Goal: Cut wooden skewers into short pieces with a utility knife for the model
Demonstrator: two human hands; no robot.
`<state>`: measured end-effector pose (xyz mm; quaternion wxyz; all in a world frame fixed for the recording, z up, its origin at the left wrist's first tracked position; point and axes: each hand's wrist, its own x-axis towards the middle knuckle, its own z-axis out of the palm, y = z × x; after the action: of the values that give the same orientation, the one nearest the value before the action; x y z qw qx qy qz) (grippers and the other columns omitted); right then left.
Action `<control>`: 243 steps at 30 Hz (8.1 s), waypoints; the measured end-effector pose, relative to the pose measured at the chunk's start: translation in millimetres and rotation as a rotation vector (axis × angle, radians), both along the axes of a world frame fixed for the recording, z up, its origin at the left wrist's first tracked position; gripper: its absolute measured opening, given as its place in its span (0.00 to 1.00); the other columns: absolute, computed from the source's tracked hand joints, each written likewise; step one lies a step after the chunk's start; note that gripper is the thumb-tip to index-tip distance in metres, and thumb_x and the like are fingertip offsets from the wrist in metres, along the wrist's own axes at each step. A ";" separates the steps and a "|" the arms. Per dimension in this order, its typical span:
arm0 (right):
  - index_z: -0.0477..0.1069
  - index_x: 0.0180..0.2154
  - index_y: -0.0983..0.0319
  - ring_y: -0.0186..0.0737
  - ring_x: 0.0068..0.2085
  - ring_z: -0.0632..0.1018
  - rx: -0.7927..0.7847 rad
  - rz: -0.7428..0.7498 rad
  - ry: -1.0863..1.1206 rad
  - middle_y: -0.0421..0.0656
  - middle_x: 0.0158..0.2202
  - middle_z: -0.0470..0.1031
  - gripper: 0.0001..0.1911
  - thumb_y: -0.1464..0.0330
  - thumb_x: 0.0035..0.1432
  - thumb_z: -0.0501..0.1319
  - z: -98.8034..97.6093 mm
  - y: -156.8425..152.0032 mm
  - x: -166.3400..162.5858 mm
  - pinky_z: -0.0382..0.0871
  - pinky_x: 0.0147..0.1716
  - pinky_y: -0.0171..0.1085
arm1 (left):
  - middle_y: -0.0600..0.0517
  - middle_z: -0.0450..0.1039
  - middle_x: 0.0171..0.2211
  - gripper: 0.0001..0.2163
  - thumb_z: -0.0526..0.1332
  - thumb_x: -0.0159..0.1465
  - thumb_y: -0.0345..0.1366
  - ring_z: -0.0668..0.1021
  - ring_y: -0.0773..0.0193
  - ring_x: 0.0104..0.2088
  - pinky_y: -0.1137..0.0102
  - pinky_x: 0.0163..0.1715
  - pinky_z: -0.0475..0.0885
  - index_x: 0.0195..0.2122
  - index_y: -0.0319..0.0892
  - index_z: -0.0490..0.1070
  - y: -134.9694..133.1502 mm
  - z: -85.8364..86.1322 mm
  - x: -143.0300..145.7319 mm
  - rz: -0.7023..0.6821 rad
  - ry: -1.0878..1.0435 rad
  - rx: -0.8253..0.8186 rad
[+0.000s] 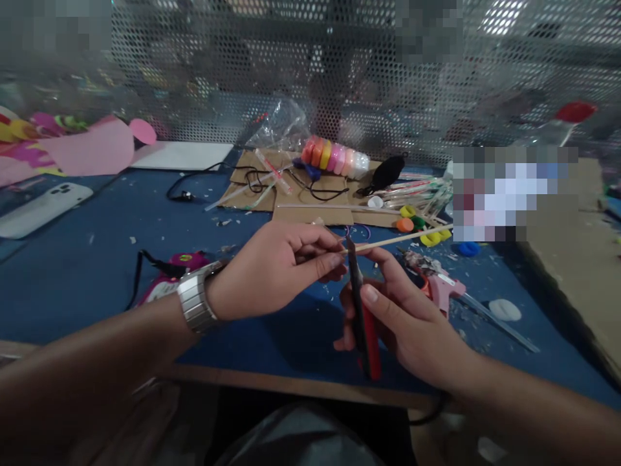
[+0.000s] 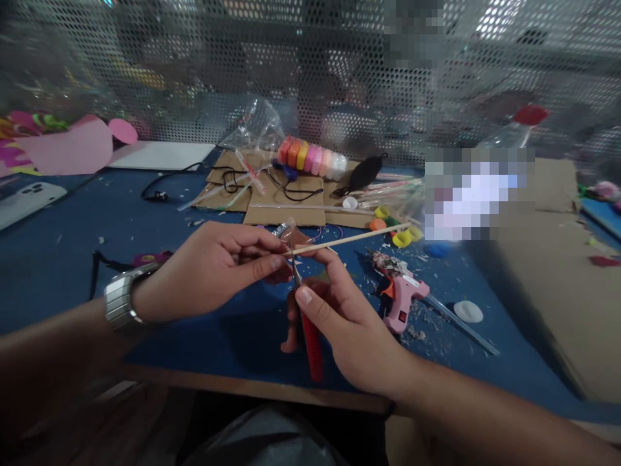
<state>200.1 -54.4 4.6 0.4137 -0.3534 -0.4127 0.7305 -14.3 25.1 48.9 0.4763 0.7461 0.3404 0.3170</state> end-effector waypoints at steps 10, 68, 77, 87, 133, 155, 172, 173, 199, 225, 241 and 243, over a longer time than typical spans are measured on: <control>0.60 0.65 0.45 0.31 0.32 0.83 0.011 0.025 0.000 0.33 0.36 0.76 0.23 0.57 0.76 0.66 -7.5 3.2 0.3 0.83 0.39 0.34 | 0.56 0.88 0.35 0.07 0.68 0.72 0.31 0.86 0.68 0.34 0.80 0.31 0.77 0.37 0.43 0.85 -4.3 -11.9 -3.0 0.066 0.058 0.239; 0.79 0.49 0.57 0.29 0.28 0.78 -0.058 0.002 -0.046 0.36 0.36 0.72 0.15 0.53 0.75 0.64 -14.4 -4.4 -7.8 0.86 0.36 0.38 | 0.58 0.86 0.33 0.06 0.68 0.71 0.32 0.84 0.66 0.32 0.70 0.33 0.71 0.36 0.45 0.81 -5.1 -12.4 -7.3 0.154 0.280 0.411; 0.79 0.46 0.58 0.32 0.29 0.77 -0.025 -0.004 -0.074 0.36 0.33 0.71 0.16 0.53 0.76 0.63 -13.3 -4.0 -8.0 0.88 0.38 0.42 | 0.58 0.86 0.37 0.07 0.65 0.72 0.28 0.85 0.67 0.35 0.71 0.36 0.74 0.36 0.46 0.76 -12.5 -18.4 -5.6 0.156 0.165 0.413; 0.77 0.41 0.60 0.32 0.27 0.76 0.004 -0.021 -0.118 0.37 0.30 0.71 0.20 0.49 0.74 0.64 -7.0 -1.7 -10.8 0.87 0.36 0.39 | 0.58 0.84 0.32 0.07 0.63 0.73 0.29 0.83 0.68 0.31 0.71 0.31 0.69 0.36 0.46 0.75 -15.0 -18.4 -6.7 0.141 0.225 0.507; 0.77 0.43 0.55 0.28 0.19 0.70 -0.013 -0.266 0.156 0.32 0.28 0.69 0.07 0.60 0.69 0.70 -12.2 4.0 3.4 0.70 0.16 0.28 | 0.55 0.88 0.36 0.04 0.70 0.72 0.31 0.89 0.67 0.34 0.76 0.30 0.83 0.42 0.45 0.77 -11.5 -25.7 -14.3 0.333 -0.211 0.483; 0.78 0.47 0.57 0.22 0.15 0.67 -0.153 0.243 0.287 0.34 0.28 0.79 0.16 0.64 0.61 0.78 -5.9 13.5 23.6 0.63 0.14 0.23 | 0.54 0.83 0.36 0.03 0.67 0.73 0.31 0.87 0.67 0.33 0.75 0.34 0.84 0.44 0.47 0.76 -17.6 -29.2 -14.3 0.044 -0.285 0.210; 0.76 0.43 0.60 0.22 0.16 0.68 -0.158 0.179 0.283 0.34 0.30 0.77 0.15 0.68 0.59 0.79 -9.8 7.6 16.3 0.63 0.15 0.24 | 0.54 0.83 0.36 0.02 0.66 0.75 0.35 0.87 0.66 0.33 0.75 0.34 0.84 0.44 0.46 0.77 -17.6 -25.6 -10.2 0.040 -0.357 0.046; 0.75 0.43 0.60 0.22 0.16 0.68 -0.158 0.180 0.278 0.33 0.30 0.76 0.15 0.68 0.59 0.78 -9.7 7.4 16.2 0.62 0.15 0.24 | 0.54 0.83 0.36 0.00 0.66 0.75 0.34 0.88 0.66 0.33 0.76 0.34 0.84 0.45 0.46 0.77 -17.7 -25.4 -10.4 0.032 -0.363 0.036; 0.77 0.44 0.59 0.24 0.21 0.71 -0.092 0.011 0.192 0.34 0.31 0.74 0.17 0.58 0.62 0.78 -23.7 8.1 7.6 0.68 0.21 0.27 | 0.58 0.60 0.23 0.11 0.65 0.74 0.42 0.65 0.71 0.21 0.76 0.20 0.62 0.35 0.44 0.72 -24.2 -29.5 -2.9 -0.098 -0.569 -0.718; 0.75 0.45 0.57 0.27 0.20 0.68 -0.101 0.001 0.112 0.32 0.26 0.68 0.18 0.54 0.65 0.75 -21.1 6.2 8.0 0.67 0.21 0.28 | 0.56 0.62 0.18 0.23 0.66 0.70 0.50 0.63 0.70 0.20 0.72 0.18 0.56 0.21 0.42 0.70 -22.9 -23.4 -2.2 -0.040 -0.206 -0.438; 0.78 0.45 0.57 0.26 0.21 0.70 -0.158 0.006 0.176 0.33 0.27 0.70 0.14 0.56 0.67 0.74 -22.6 5.3 10.0 0.68 0.22 0.27 | 0.58 0.61 0.19 0.12 0.63 0.67 0.36 0.62 0.72 0.20 0.77 0.18 0.57 0.27 0.40 0.77 -23.1 -24.7 -2.7 -0.066 -0.224 -0.597; 0.78 0.45 0.57 0.26 0.21 0.71 -0.162 0.002 0.172 0.34 0.27 0.71 0.14 0.56 0.67 0.73 -23.2 5.7 9.9 0.68 0.22 0.27 | 0.58 0.62 0.19 0.12 0.62 0.69 0.35 0.64 0.73 0.20 0.79 0.18 0.59 0.29 0.39 0.77 -24.0 -22.7 -2.0 -0.049 -0.181 -0.662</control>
<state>210.0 -48.7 -18.6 0.4168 -0.3213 -0.3158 0.7895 -16.2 1.0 26.2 0.7283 0.5278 0.3633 0.2428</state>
